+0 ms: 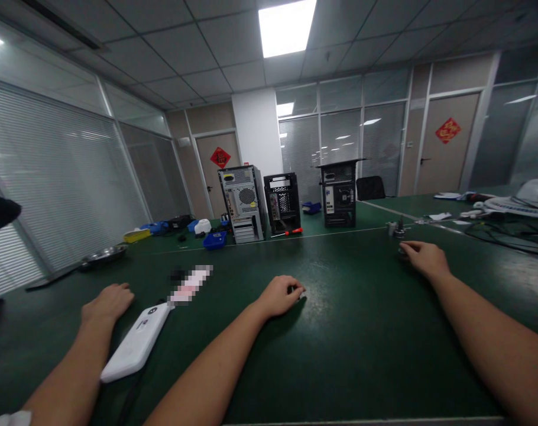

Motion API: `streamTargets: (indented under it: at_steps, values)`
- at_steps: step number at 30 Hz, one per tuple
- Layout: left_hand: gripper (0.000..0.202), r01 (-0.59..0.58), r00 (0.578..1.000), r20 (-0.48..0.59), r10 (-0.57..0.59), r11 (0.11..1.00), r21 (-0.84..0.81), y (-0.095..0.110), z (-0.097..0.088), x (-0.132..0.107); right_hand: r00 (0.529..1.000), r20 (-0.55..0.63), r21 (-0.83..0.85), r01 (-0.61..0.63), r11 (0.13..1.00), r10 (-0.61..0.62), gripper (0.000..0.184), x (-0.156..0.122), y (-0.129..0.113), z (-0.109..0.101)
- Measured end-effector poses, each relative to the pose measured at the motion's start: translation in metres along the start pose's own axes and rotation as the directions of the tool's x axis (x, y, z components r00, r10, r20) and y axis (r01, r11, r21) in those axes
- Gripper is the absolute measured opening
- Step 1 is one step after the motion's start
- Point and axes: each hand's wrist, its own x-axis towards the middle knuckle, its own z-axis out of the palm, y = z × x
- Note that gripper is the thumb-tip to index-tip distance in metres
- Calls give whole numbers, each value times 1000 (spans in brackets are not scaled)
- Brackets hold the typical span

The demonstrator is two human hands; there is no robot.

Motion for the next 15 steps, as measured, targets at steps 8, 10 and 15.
streamTargets:
  at_steps: [8,10,15]
  values:
    - [31,16,1000,17,-16,1000,4,2,-2,0,997,-1,15,-75,997,76,46,-3,-2,-4]
    - [32,13,1000,20,-13,1000,5,3,-3,0,997,-7,24,-80,996,80,45,-3,-1,-4]
    - [31,23,999,24,-23,1000,7,4,-3,0,996,9,102,-84,991,83,42,2,5,3]
